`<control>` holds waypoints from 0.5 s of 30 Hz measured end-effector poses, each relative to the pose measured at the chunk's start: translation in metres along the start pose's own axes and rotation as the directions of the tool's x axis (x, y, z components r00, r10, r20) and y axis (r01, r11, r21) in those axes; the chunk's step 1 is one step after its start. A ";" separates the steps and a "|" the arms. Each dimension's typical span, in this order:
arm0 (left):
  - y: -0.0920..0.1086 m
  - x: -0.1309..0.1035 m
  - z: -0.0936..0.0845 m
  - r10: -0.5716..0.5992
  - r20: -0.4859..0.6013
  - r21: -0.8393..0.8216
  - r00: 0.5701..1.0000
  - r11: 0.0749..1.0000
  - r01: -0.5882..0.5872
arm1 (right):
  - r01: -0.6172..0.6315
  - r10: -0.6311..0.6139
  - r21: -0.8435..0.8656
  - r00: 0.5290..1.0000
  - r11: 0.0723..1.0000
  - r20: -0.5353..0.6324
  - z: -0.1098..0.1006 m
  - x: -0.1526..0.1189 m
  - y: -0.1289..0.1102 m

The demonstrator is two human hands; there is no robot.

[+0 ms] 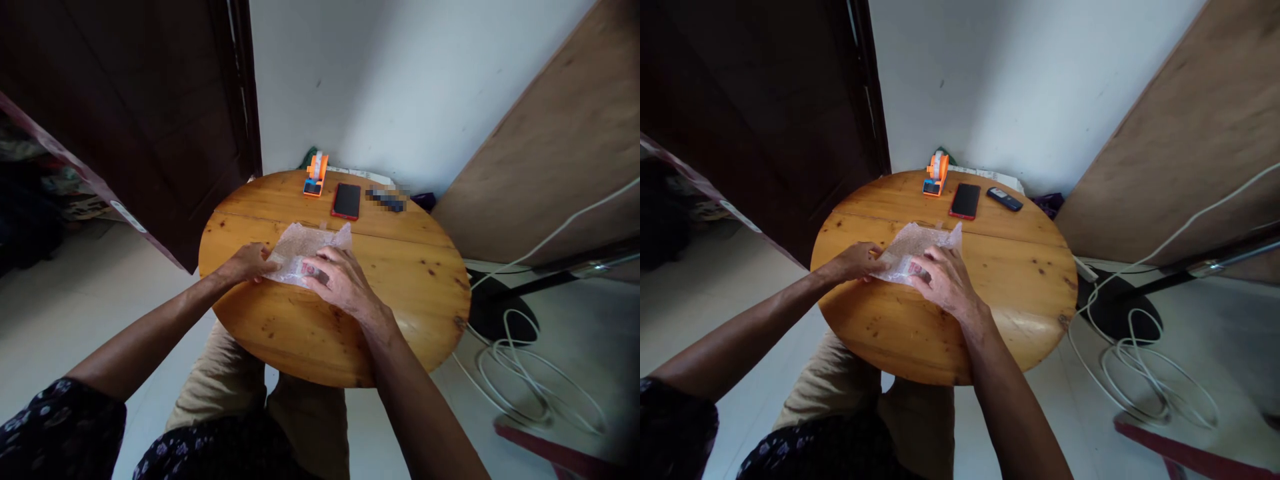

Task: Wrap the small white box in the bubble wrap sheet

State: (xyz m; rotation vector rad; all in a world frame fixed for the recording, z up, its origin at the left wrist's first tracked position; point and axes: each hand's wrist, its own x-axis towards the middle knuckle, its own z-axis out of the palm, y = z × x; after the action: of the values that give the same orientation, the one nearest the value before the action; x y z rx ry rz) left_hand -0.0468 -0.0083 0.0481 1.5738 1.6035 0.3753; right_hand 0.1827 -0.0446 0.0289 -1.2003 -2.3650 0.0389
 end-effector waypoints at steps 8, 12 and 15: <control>0.003 0.005 0.008 -0.009 0.070 -0.253 0.998 0.967 0.027 | 0.006 -0.006 -0.001 1.000 1.000 0.008 0.000 0.000 0.000; 0.007 0.006 0.010 0.020 0.096 -0.267 0.995 0.964 0.007 | 0.009 -0.009 -0.003 1.000 1.000 0.009 0.000 0.000 -0.001; 0.013 0.006 0.014 0.030 0.045 -0.254 0.999 0.967 -0.018 | 0.013 -0.013 0.004 1.000 1.000 0.009 -0.001 0.001 -0.001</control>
State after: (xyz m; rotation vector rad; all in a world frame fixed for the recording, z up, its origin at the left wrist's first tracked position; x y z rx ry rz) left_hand -0.0273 -0.0048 0.0468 1.3970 1.4379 0.5305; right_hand 0.1817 -0.0452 0.0299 -1.1859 -2.3795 0.0447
